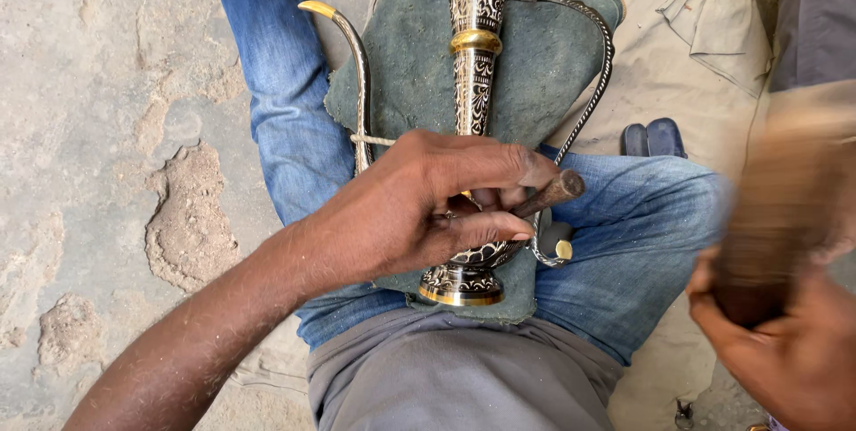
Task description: The person sits on the ground and uses a hammer to repeatedly strike a small metal punch held against an ornate silver and gold metal pitcher. The person adjusts the pitcher's position and continues hammering along the handle and body.
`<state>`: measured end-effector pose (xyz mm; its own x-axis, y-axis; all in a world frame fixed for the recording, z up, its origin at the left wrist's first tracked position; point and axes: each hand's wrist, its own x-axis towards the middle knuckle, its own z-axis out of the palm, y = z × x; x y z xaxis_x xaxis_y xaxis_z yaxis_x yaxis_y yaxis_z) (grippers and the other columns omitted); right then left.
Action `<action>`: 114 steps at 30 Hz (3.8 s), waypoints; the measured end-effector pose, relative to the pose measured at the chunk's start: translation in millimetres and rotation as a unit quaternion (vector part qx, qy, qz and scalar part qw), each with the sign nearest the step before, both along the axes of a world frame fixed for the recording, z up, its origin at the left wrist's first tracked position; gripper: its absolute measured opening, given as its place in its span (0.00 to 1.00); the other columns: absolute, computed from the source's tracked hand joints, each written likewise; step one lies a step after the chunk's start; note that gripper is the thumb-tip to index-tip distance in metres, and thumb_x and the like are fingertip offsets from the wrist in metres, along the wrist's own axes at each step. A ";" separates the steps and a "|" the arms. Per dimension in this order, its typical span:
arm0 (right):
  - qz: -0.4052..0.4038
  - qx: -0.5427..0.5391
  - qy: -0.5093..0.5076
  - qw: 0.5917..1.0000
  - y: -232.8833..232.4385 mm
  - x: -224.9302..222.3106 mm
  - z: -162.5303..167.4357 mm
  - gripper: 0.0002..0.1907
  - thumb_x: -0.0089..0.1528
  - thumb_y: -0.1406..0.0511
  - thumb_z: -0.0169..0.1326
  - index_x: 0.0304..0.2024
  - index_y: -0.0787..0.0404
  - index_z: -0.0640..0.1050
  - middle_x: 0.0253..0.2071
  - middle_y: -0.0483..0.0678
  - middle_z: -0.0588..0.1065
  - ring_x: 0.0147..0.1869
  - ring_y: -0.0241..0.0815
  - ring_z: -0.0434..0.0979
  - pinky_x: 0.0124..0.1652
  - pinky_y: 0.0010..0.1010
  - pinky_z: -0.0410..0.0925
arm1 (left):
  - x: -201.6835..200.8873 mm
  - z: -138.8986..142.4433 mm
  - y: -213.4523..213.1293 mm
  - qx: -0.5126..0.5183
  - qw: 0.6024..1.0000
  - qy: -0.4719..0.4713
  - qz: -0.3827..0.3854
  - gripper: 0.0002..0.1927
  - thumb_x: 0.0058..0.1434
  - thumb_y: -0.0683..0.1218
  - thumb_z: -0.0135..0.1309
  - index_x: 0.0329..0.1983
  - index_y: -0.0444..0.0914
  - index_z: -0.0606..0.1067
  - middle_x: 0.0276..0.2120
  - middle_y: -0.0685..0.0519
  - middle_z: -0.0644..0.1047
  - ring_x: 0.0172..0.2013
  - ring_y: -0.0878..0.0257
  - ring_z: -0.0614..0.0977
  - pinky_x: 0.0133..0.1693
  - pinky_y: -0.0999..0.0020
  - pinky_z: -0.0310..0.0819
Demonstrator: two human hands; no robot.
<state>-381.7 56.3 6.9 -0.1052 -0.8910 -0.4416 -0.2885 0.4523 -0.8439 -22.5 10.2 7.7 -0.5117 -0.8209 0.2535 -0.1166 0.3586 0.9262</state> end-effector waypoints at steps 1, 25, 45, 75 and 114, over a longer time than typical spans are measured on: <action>0.127 0.035 0.196 0.972 -0.2 -2.5 -3.3 0.15 0.59 0.71 0.55 0.49 0.59 0.75 0.38 0.46 0.79 0.43 0.38 0.82 0.46 0.33 0.77 | -0.9 0.1 2.9 -0.002 1.000 -0.004 -0.002 0.18 0.64 0.46 0.61 0.56 0.39 0.75 0.31 0.52 0.81 0.31 0.61 0.86 0.30 0.64 0.79; 0.239 -0.240 0.376 0.863 -12.4 -44.4 -14.1 0.27 0.52 0.78 0.59 0.56 0.69 0.73 0.45 0.57 0.77 0.46 0.50 0.81 0.46 0.38 0.74 | -12.7 -1.4 -7.7 -0.017 0.995 -0.087 -0.040 0.19 0.64 0.47 0.59 0.57 0.38 0.75 0.49 0.52 0.83 0.38 0.57 0.88 0.37 0.62 0.80; 0.235 -0.173 0.380 0.878 -27.2 -83.9 -34.0 0.10 0.68 0.77 0.57 0.51 0.68 0.73 0.38 0.50 0.73 0.40 0.39 0.77 0.42 0.26 0.73 | -12.5 1.5 38.8 0.024 0.994 -0.034 0.102 0.18 0.68 0.44 0.59 0.59 0.37 0.74 0.46 0.49 0.82 0.45 0.61 0.88 0.44 0.67 0.87; 0.195 -0.154 0.334 0.909 -43.7 -78.5 -46.0 0.18 0.65 0.70 0.56 0.57 0.66 0.72 0.38 0.50 0.77 0.36 0.38 0.77 0.38 0.28 0.71 | -13.8 -2.7 34.7 -0.027 0.993 -0.041 0.109 0.20 0.67 0.44 0.60 0.60 0.36 0.74 0.48 0.47 0.82 0.44 0.58 0.87 0.44 0.65 0.84; 0.137 0.029 0.378 0.915 -48.3 -119.3 -89.8 0.14 0.70 0.61 0.56 0.47 0.68 0.81 0.35 0.55 0.78 0.31 0.42 0.78 0.33 0.30 0.72 | -10.8 -4.7 30.9 0.012 0.991 -0.079 0.105 0.20 0.63 0.45 0.64 0.58 0.38 0.76 0.31 0.53 0.78 0.31 0.66 0.83 0.32 0.70 0.80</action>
<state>-501.1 8.0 -82.9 -0.1764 -0.9067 -0.3832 -0.8890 0.3139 -0.3335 -33.3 41.1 3.0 -0.3606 -0.9186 0.1620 -0.3315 0.2885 0.8983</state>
